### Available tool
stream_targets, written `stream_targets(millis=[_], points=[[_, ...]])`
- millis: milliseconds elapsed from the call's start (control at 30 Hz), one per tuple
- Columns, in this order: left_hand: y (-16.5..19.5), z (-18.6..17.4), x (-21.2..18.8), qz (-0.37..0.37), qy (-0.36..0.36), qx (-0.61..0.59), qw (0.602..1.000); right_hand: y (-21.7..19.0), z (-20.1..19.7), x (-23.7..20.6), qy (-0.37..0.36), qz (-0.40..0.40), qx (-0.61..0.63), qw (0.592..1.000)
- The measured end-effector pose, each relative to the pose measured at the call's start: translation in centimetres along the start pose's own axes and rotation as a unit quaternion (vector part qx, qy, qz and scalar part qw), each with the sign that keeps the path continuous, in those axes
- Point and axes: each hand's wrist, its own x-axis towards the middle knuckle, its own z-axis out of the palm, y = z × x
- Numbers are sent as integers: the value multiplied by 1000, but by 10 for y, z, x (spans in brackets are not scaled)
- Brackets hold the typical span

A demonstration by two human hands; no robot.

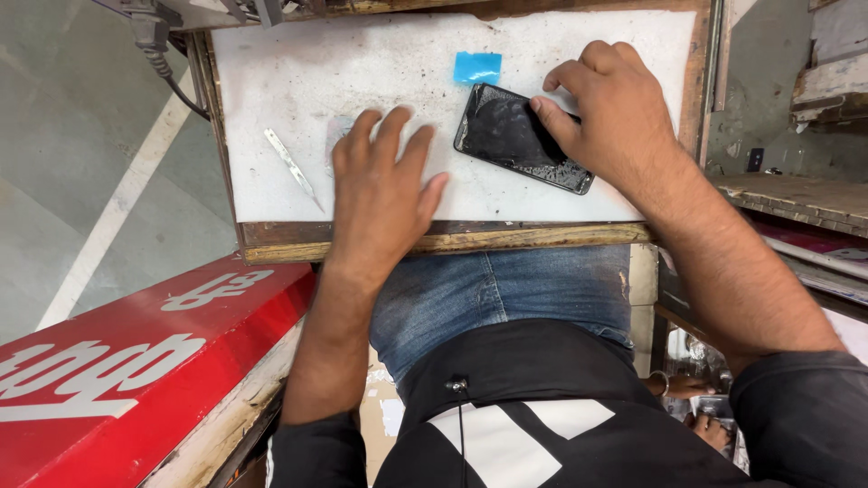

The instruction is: The person repairs a smartphone at a workbench. They handle a disassembled phone body, apply adhesive from a small tin onto a phone back panel, press and align the panel, use blue tape and tweezers, and repeatedly press the assembled phone screen with their hands.

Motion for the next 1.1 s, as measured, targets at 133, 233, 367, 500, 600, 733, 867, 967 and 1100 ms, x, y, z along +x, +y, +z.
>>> stream_targets(millis=[133,233,367,500,600,733,867,967,1100], points=[[13,15,45,76,-18,-45,996,-3,1,6,12,-35,-32,999],[19,26,72,96,-40,-43,994,0,6,16,9,-44,-20,999],[14,33,82,92,-64,-33,993,14,13,19,-8,-2,77,997],[7,41,80,96,-45,-28,994,25,23,9,34,-20,71,997],[3,46,82,99,-40,-28,994,27,28,-2,53,-29,64,996],[0,48,83,101,-35,-27,994,32,30,-15,63,-27,52,996],[-2,48,82,102,-32,-28,994,44,29,-28,58,-13,41,997],[-6,49,84,99,-38,-33,994,55,22,-46,49,13,21,998],[-9,51,87,99,-38,-40,994,67,11,-79,20,52,5,998]])
